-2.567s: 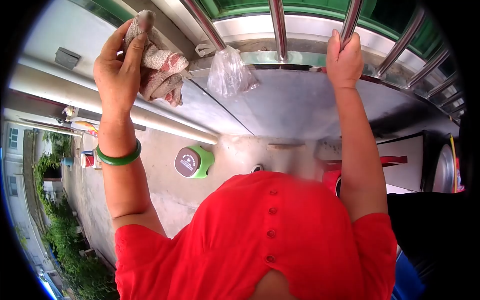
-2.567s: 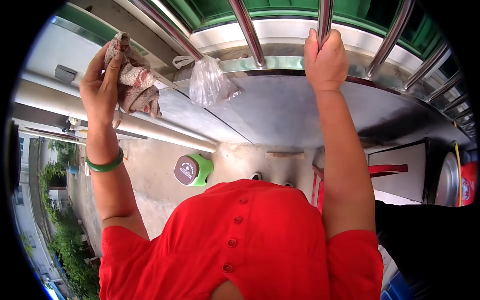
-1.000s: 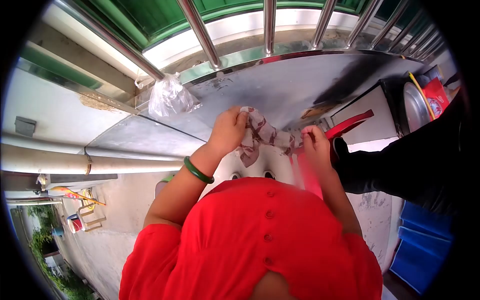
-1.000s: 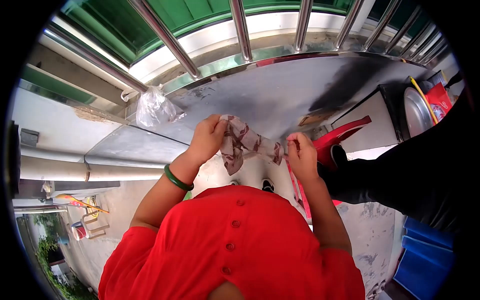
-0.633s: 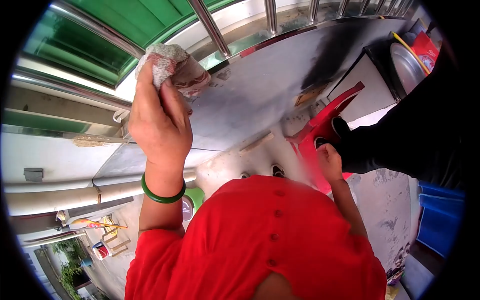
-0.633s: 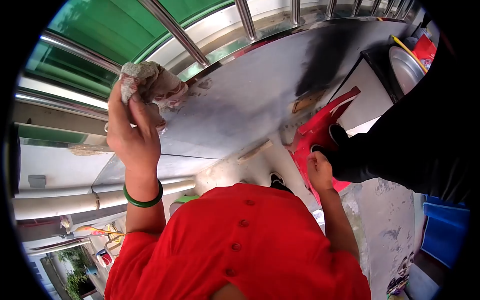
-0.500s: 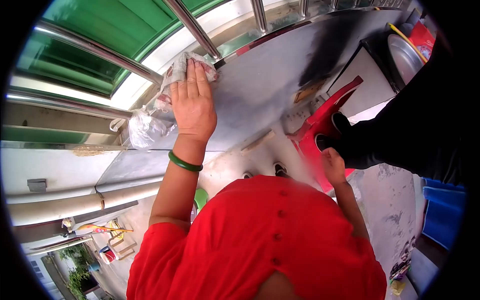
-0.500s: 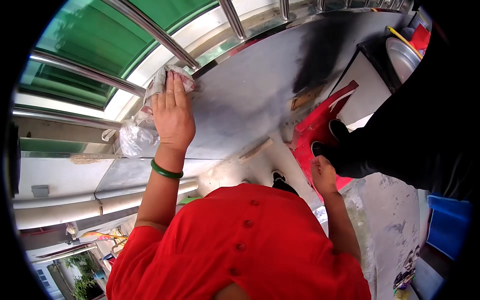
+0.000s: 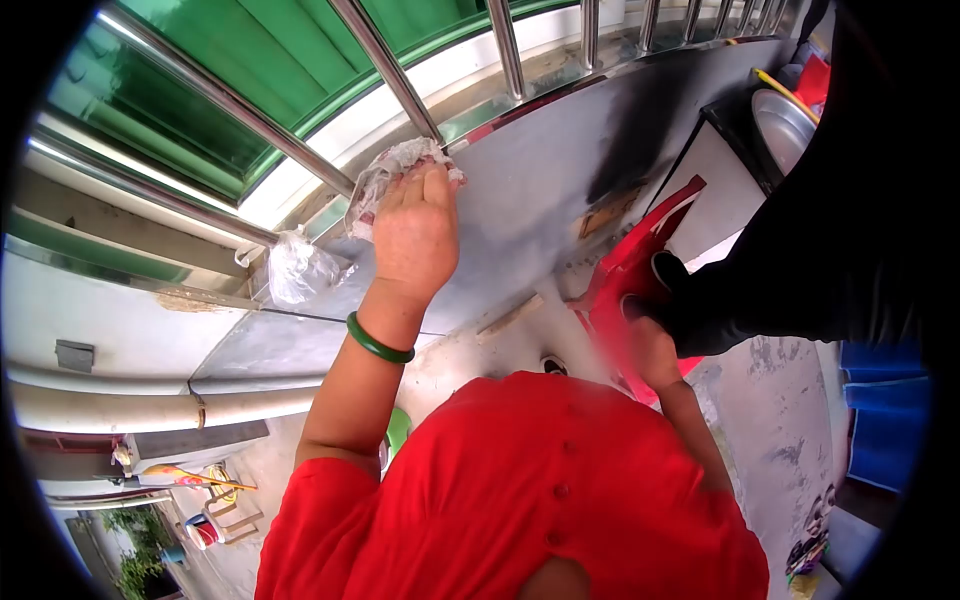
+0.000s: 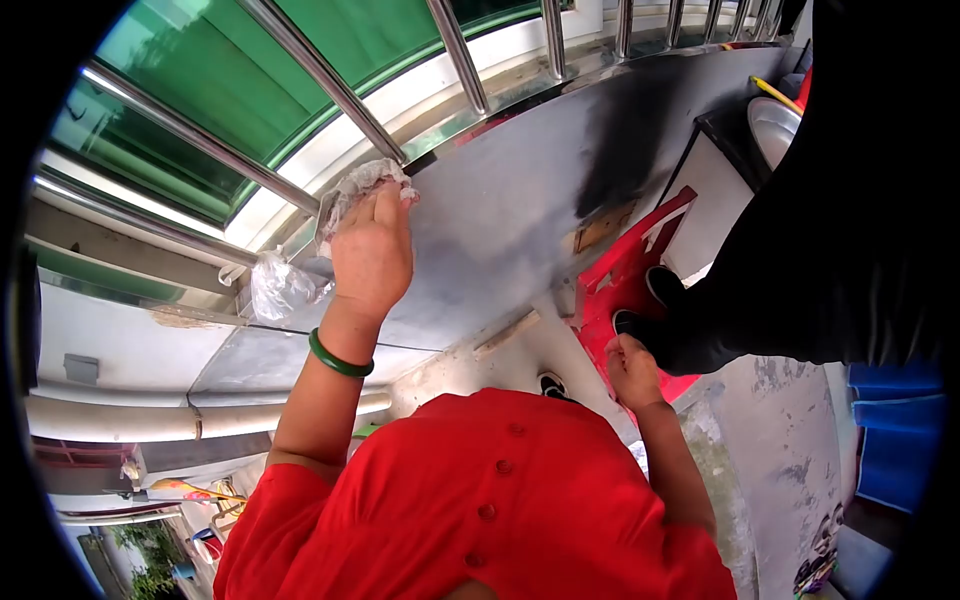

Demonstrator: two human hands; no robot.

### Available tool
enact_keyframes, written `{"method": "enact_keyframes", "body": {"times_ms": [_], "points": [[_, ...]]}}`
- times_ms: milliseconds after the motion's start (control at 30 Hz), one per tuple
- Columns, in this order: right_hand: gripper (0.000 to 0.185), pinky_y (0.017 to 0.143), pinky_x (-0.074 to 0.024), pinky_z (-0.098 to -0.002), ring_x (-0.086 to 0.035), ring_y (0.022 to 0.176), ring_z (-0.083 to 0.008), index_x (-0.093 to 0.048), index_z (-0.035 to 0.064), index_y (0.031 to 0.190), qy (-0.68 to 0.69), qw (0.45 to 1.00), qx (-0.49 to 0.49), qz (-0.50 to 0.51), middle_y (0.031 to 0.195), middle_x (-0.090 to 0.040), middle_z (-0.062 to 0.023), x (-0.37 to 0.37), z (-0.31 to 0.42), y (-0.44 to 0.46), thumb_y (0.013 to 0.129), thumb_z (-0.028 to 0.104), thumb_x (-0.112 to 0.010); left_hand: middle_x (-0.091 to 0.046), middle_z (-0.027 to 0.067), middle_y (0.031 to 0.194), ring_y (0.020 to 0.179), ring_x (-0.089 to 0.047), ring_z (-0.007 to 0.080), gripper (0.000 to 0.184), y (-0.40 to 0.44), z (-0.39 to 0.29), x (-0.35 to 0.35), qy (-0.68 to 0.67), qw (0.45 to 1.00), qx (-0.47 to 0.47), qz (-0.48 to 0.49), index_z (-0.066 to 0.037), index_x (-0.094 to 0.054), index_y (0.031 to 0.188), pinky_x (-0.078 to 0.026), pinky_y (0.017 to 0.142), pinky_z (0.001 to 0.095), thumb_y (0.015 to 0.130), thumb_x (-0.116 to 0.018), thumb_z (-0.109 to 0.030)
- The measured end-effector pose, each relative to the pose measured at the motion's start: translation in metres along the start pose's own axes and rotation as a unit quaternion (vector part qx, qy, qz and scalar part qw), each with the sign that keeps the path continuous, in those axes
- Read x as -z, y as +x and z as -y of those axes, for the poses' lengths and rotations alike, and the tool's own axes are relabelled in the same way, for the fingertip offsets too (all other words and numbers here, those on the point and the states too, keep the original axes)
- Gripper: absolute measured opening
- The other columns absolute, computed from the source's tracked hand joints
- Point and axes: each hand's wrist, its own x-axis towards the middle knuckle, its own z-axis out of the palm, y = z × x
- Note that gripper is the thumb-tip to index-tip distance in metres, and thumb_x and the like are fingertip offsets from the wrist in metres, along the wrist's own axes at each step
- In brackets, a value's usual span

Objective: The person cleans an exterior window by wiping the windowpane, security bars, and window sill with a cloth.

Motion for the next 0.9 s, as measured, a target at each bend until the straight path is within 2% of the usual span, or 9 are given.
{"method": "enact_keyframes", "body": {"times_ms": [100, 133, 267, 433, 500, 567, 733, 833, 900], "points": [[0.009, 0.066, -0.0494, -0.037, -0.063, 0.073, -0.0293, -0.059, 0.0013, 0.086, 0.011, 0.999, -0.033, -0.009, 0.081, -0.062, -0.0164, 0.007, 0.015, 0.003, 0.081, 0.002, -0.052, -0.067, 0.0142, 0.089, 0.077, -0.063, 0.0281, 0.022, 0.002, 0.001, 0.007, -0.256, 0.901, 0.289, 0.197, 0.001, -0.06, 0.095, -0.052, 0.072, 0.0368, 0.097, -0.05, -0.019], [0.009, 0.066, -0.0494, -0.0374, -0.063, 0.073, -0.0299, -0.059, 0.0014, 0.087, 0.02, 0.999, -0.03, -0.014, 0.081, -0.062, -0.0165, 0.009, 0.016, 0.002, 0.081, 0.002, -0.052, -0.067, 0.0107, 0.093, 0.076, -0.062, 0.0192, 0.029, 0.0, 0.006, -0.004, -0.534, 0.716, 0.428, 0.134, 0.003, -0.061, 0.098, -0.052, 0.073, 0.0304, 0.1, -0.045, -0.021], [0.008, 0.067, -0.0496, -0.0381, -0.063, 0.076, -0.0313, -0.058, 0.0021, 0.087, 0.015, 0.998, -0.051, -0.033, 0.081, -0.062, -0.0167, 0.01, 0.012, -0.002, 0.082, 0.003, -0.053, -0.066, 0.0096, 0.092, 0.079, -0.062, 0.0161, 0.029, 0.032, 0.008, 0.02, -0.644, 0.598, 0.478, -0.015, 0.005, -0.061, 0.102, -0.052, 0.072, 0.0287, 0.101, -0.043, -0.018], [0.007, 0.069, -0.0506, -0.0389, -0.064, 0.079, -0.0323, -0.058, 0.0027, 0.087, -0.007, 0.994, -0.106, -0.01, 0.085, -0.063, -0.0168, 0.005, -0.008, -0.019, 0.082, 0.003, -0.053, -0.065, 0.0076, 0.095, 0.08, -0.06, 0.0101, 0.034, 0.064, -0.019, 0.049, -0.329, 0.906, 0.232, -0.134, 0.005, -0.059, 0.107, -0.048, 0.07, 0.0237, 0.103, -0.04, -0.023], [0.01, 0.071, -0.0513, -0.0392, -0.064, 0.081, -0.0333, -0.058, 0.0031, 0.09, -0.011, 0.995, -0.095, -0.006, 0.088, -0.064, -0.0167, 0.007, -0.016, -0.022, 0.082, 0.003, -0.053, -0.066, 0.0129, 0.102, 0.078, -0.063, 0.0156, 0.03, 0.075, -0.033, 0.039, -0.294, 0.914, 0.225, -0.167, 0.004, -0.058, 0.109, -0.05, 0.071, 0.0262, 0.102, -0.041, -0.019], [0.011, 0.071, -0.0513, -0.0394, -0.064, 0.082, -0.0336, -0.059, 0.0032, 0.09, -0.005, 0.994, -0.113, -0.005, 0.089, -0.064, -0.0167, 0.006, -0.025, -0.028, 0.081, 0.003, -0.052, -0.065, 0.02, 0.11, 0.083, -0.066, 0.0258, 0.025, 0.077, -0.03, 0.007, -0.037, 0.966, 0.002, -0.256, 0.004, -0.057, 0.112, -0.052, 0.074, 0.0297, 0.1, -0.045, -0.013], [0.014, 0.072, -0.0508, -0.042, -0.063, 0.083, -0.0347, -0.059, 0.0039, 0.092, 0.026, 0.988, -0.151, -0.018, 0.089, -0.064, -0.0168, 0.008, -0.036, -0.035, 0.081, 0.003, -0.051, -0.06, 0.0276, 0.114, 0.109, -0.056, 0.0412, 0.027, 0.061, -0.024, -0.086, 0.127, 0.987, -0.075, -0.066, 0.006, -0.055, 0.114, -0.046, 0.091, 0.0447, 0.09, -0.051, -0.007], [0.013, 0.072, -0.0509, -0.042, -0.063, 0.082, -0.0351, -0.059, 0.0044, 0.091, 0.007, 0.981, -0.196, -0.004, 0.088, -0.064, -0.017, 0.011, -0.038, -0.041, 0.081, 0.003, -0.051, -0.063, 0.0283, 0.103, 0.099, -0.06, 0.0423, 0.02, 0.082, -0.021, -0.086, 0.036, 0.998, 0.03, -0.029, 0.006, -0.056, 0.103, -0.048, 0.084, 0.0473, 0.089, -0.05, -0.007], [0.013, 0.071, -0.0504, -0.0422, -0.063, 0.081, -0.0351, -0.059, 0.0045, 0.091, 0.005, 0.977, -0.211, -0.003, 0.086, -0.064, -0.0172, 0.012, -0.039, -0.044, 0.081, 0.003, -0.051, -0.065, 0.0274, 0.094, 0.092, -0.063, 0.0412, 0.019, 0.122, -0.02, -0.072, -0.001, 0.954, 0.2, 0.225, 0.006, -0.055, 0.098, -0.05, 0.082, 0.047, 0.087, -0.051, -0.009]]}}
